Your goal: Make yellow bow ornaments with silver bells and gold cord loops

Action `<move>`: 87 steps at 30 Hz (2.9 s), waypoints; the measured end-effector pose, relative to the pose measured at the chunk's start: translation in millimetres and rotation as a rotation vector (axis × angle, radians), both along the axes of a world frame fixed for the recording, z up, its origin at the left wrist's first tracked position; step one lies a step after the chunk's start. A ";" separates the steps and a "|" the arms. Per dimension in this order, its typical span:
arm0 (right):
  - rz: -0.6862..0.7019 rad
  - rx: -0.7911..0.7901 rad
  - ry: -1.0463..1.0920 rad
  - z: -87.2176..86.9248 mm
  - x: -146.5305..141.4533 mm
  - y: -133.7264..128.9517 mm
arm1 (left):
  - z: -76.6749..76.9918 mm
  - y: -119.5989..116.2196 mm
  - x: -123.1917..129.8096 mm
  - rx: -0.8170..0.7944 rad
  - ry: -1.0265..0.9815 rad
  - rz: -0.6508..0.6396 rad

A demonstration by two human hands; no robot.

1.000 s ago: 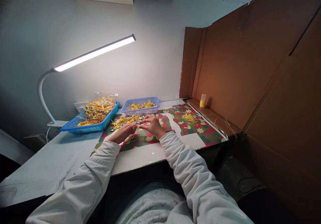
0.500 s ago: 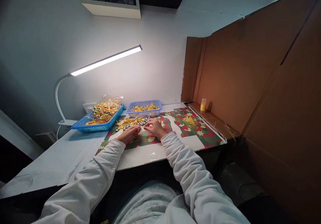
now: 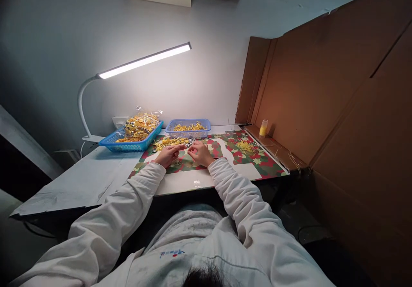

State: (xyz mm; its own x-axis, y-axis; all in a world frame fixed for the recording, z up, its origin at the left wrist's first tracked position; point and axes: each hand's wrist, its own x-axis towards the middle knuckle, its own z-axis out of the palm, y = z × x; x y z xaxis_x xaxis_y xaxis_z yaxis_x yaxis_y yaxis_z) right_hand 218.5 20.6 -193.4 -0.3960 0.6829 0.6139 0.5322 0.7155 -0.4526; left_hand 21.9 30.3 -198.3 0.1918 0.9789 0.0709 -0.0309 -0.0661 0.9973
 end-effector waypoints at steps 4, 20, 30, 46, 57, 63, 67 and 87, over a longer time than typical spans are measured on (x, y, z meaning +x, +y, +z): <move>-0.028 0.058 -0.037 3.5 1.5 -0.4 | -0.8 -2.2 1.6 0.031 0.065 0.023; 0.028 0.100 -0.121 2.8 -3.4 1.2 | 3.2 -10.5 -0.3 0.261 0.426 -0.018; 0.109 -0.030 0.012 -1.4 -10.4 7.4 | -3.1 -3.0 -1.1 0.270 0.434 -0.096; 0.294 -0.413 0.276 -7.1 -16.8 11.9 | -9.6 7.1 -4.1 0.248 0.288 0.011; 0.192 -0.342 0.345 -5.1 -17.7 7.7 | -8.4 8.5 -4.1 0.314 0.307 0.008; 0.216 -0.388 0.349 -6.0 -18.0 6.2 | -10.3 6.8 -5.7 0.333 0.333 0.029; 0.253 -0.415 0.344 -4.8 -17.9 4.3 | -9.4 6.5 -6.5 0.372 0.355 0.044; 0.193 -0.283 0.321 -4.8 -16.7 2.7 | -13.4 12.2 -9.6 0.626 0.540 0.120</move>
